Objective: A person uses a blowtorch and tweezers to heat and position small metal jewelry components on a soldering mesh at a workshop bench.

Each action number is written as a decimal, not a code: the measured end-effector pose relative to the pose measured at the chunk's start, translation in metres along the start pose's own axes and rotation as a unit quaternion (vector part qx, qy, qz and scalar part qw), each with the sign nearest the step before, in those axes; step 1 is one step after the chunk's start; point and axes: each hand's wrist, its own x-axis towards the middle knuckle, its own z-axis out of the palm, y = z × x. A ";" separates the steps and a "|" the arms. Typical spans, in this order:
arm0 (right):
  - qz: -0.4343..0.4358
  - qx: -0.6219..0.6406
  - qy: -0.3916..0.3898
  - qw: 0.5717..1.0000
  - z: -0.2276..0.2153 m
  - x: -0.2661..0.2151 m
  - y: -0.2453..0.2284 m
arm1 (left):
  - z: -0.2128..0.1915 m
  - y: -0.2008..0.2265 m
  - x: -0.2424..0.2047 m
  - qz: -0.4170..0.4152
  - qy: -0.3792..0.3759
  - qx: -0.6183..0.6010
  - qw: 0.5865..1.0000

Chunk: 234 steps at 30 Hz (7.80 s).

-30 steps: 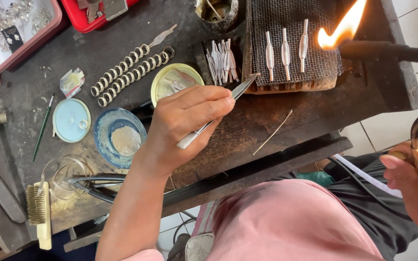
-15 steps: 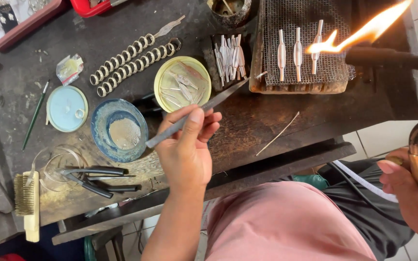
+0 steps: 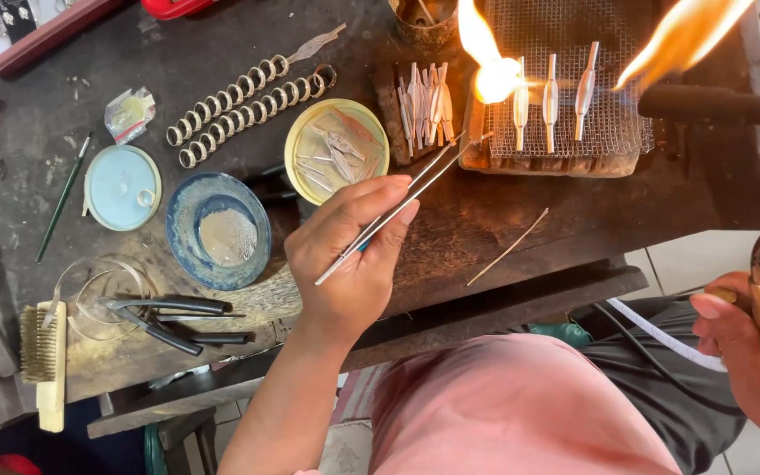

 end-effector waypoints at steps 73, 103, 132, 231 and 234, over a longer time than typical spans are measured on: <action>0.013 -0.038 -0.006 0.999 -0.011 -0.004 0.008 | 0.051 0.011 -0.033 -0.307 0.269 -0.295 0.864; -0.018 -0.068 -0.004 0.997 -0.010 -0.008 -0.008 | 0.043 0.010 -0.025 -0.287 0.240 -0.244 0.895; -0.043 -0.071 -0.017 0.996 -0.009 -0.008 -0.020 | 0.051 0.002 -0.022 -0.397 0.295 -0.370 0.786; 0.074 -0.075 0.034 0.994 -0.004 0.024 -0.012 | 0.048 -0.076 0.102 0.077 0.035 0.179 0.980; 0.089 -0.097 0.032 0.991 -0.003 0.026 -0.012 | 0.051 -0.083 0.104 0.076 0.026 0.201 0.976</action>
